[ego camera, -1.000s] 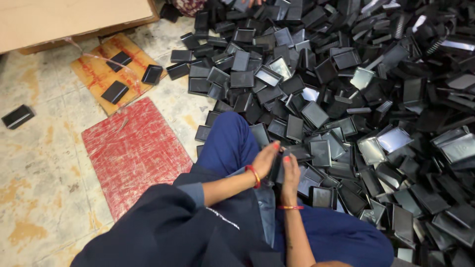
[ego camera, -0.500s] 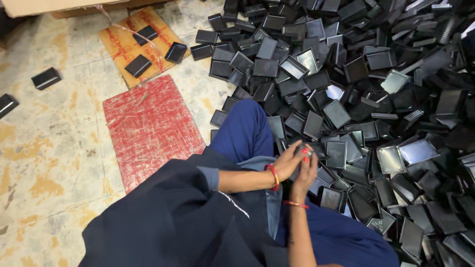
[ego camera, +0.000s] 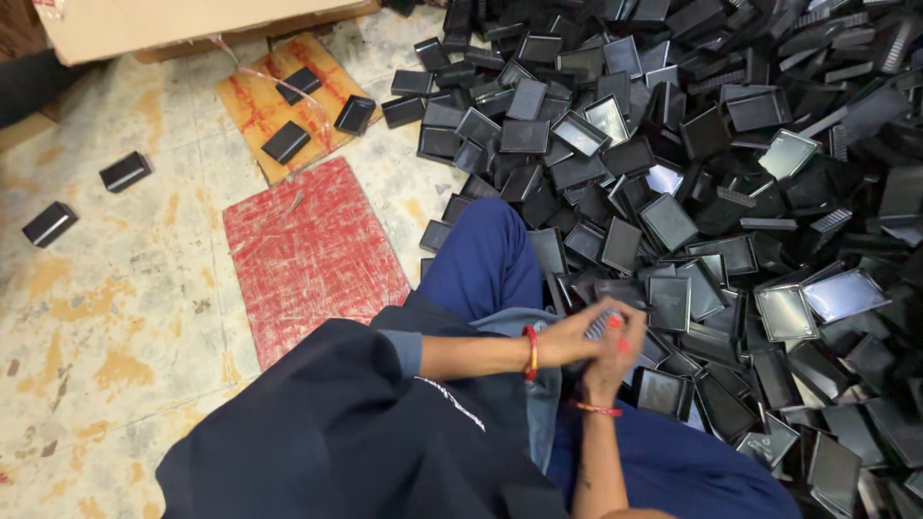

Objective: The person sits on the floor and repeatedly picks up small black rectangular components from a large pile. They align and press two pieces together to form a single unit, then place the assembled item aside. The process is repeated continuously with items from the surrounding pile.

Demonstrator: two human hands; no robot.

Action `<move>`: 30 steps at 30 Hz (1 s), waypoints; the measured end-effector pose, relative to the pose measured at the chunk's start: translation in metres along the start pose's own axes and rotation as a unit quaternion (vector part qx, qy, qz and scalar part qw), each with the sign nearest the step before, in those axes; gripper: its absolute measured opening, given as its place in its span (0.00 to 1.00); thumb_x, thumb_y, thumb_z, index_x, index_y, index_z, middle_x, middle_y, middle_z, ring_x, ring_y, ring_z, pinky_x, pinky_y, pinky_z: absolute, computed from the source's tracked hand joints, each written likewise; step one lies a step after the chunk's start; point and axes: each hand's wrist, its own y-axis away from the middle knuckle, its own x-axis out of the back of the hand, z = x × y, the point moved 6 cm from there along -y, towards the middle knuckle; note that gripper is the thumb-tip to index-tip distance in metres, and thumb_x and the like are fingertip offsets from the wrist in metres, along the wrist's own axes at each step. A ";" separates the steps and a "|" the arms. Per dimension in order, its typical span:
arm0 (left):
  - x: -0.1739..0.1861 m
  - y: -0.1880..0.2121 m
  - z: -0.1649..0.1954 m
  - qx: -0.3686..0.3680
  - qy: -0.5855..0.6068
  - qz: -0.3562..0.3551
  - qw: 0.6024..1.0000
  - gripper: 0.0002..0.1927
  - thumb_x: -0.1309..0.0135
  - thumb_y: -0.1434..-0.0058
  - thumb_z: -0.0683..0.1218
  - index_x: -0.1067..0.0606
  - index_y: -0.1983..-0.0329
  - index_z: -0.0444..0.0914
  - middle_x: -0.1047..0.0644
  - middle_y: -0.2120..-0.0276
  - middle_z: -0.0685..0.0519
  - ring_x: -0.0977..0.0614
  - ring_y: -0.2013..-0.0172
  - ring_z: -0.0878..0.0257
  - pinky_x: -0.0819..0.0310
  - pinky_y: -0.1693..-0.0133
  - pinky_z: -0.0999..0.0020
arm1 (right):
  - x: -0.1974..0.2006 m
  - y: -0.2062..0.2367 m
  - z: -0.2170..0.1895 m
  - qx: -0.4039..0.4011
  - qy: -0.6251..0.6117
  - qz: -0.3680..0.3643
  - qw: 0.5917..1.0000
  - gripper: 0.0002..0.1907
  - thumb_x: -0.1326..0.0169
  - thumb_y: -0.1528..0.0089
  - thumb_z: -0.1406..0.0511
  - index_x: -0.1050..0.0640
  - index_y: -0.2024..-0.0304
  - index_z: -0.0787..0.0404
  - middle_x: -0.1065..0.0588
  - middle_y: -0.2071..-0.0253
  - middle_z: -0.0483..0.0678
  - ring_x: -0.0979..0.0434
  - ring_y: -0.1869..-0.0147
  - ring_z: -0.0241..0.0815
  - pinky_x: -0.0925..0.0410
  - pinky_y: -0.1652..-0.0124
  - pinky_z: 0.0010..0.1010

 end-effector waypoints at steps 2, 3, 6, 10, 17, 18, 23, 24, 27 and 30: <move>-0.006 0.009 0.012 -0.027 -0.066 -0.072 0.995 0.50 0.38 0.42 0.60 0.46 0.24 0.34 0.29 0.37 0.37 0.27 0.38 0.49 0.33 0.39 0.62 | 0.021 -0.006 -0.006 -0.022 0.055 0.064 0.996 0.25 0.52 0.32 0.47 0.24 0.62 0.63 0.24 0.63 0.48 0.26 0.61 0.37 0.32 0.58 0.29; -0.006 0.014 0.017 -0.041 -0.128 -0.080 0.988 0.49 0.38 0.43 0.60 0.43 0.25 0.34 0.26 0.40 0.37 0.24 0.40 0.48 0.30 0.41 0.61 | 0.025 -0.007 -0.012 -0.029 0.107 0.075 0.991 0.25 0.50 0.33 0.48 0.24 0.64 0.64 0.25 0.66 0.49 0.26 0.63 0.40 0.33 0.59 0.32; 0.007 0.027 0.024 -0.020 -0.284 -0.070 0.956 0.40 0.38 0.42 0.61 0.33 0.31 0.38 0.20 0.52 0.37 0.18 0.51 0.44 0.25 0.51 0.56 | 0.034 -0.010 -0.047 0.044 0.218 0.075 0.972 0.22 0.48 0.32 0.52 0.24 0.68 0.65 0.28 0.70 0.51 0.27 0.65 0.49 0.35 0.61 0.39; 0.024 0.037 0.045 -0.028 -0.323 -0.045 0.945 0.27 0.40 0.41 0.60 0.23 0.45 0.40 0.18 0.65 0.41 0.17 0.61 0.43 0.25 0.61 0.53 | 0.009 -0.005 -0.090 0.204 0.225 0.013 0.953 0.19 0.50 0.29 0.57 0.26 0.68 0.64 0.31 0.66 0.53 0.29 0.61 0.56 0.37 0.61 0.43; 0.034 0.037 0.054 -0.050 -0.358 -0.045 0.931 0.27 0.40 0.42 0.63 0.21 0.51 0.39 0.20 0.70 0.41 0.17 0.67 0.43 0.24 0.64 0.52 | 0.008 -0.003 -0.076 0.133 0.235 0.003 0.963 0.20 0.47 0.29 0.59 0.30 0.71 0.66 0.33 0.72 0.56 0.30 0.69 0.57 0.38 0.66 0.44; 0.035 0.037 0.049 -0.034 -0.376 -0.051 0.925 0.27 0.40 0.42 0.64 0.21 0.51 0.40 0.20 0.71 0.41 0.17 0.67 0.43 0.25 0.64 0.51 | 0.010 -0.001 -0.072 0.129 0.244 0.004 0.961 0.20 0.47 0.29 0.59 0.30 0.71 0.67 0.33 0.73 0.57 0.31 0.70 0.58 0.39 0.67 0.44; 0.040 0.042 0.058 -0.034 -0.377 -0.035 0.925 0.27 0.40 0.42 0.65 0.20 0.50 0.41 0.18 0.69 0.43 0.16 0.67 0.45 0.23 0.63 0.54 | 0.005 0.003 -0.052 0.095 0.242 -0.011 0.966 0.23 0.49 0.28 0.58 0.31 0.73 0.68 0.36 0.76 0.59 0.35 0.74 0.60 0.42 0.69 0.45; 0.042 0.044 0.068 -0.032 -0.379 -0.028 0.925 0.27 0.39 0.43 0.65 0.19 0.50 0.42 0.18 0.69 0.43 0.15 0.67 0.46 0.22 0.63 0.55 | 0.003 0.004 -0.052 0.110 0.231 -0.007 0.967 0.22 0.51 0.27 0.58 0.30 0.71 0.67 0.35 0.76 0.59 0.34 0.73 0.60 0.41 0.68 0.45; 0.045 0.049 0.101 -0.078 -0.271 -0.030 0.959 0.29 0.35 0.41 0.62 0.22 0.45 0.39 0.17 0.60 0.43 0.14 0.58 0.50 0.21 0.56 0.58 | 0.008 0.003 -0.048 0.103 0.194 0.033 0.975 0.22 0.57 0.26 0.57 0.28 0.70 0.66 0.34 0.76 0.57 0.33 0.72 0.57 0.41 0.68 0.43; 0.054 0.055 0.089 -0.026 -0.265 -0.025 0.964 0.28 0.34 0.43 0.59 0.21 0.47 0.37 0.17 0.61 0.44 0.13 0.60 0.56 0.20 0.57 0.62 | 0.020 0.003 -0.041 0.040 0.163 0.071 0.983 0.25 0.57 0.26 0.57 0.28 0.72 0.67 0.34 0.79 0.57 0.33 0.76 0.52 0.41 0.70 0.42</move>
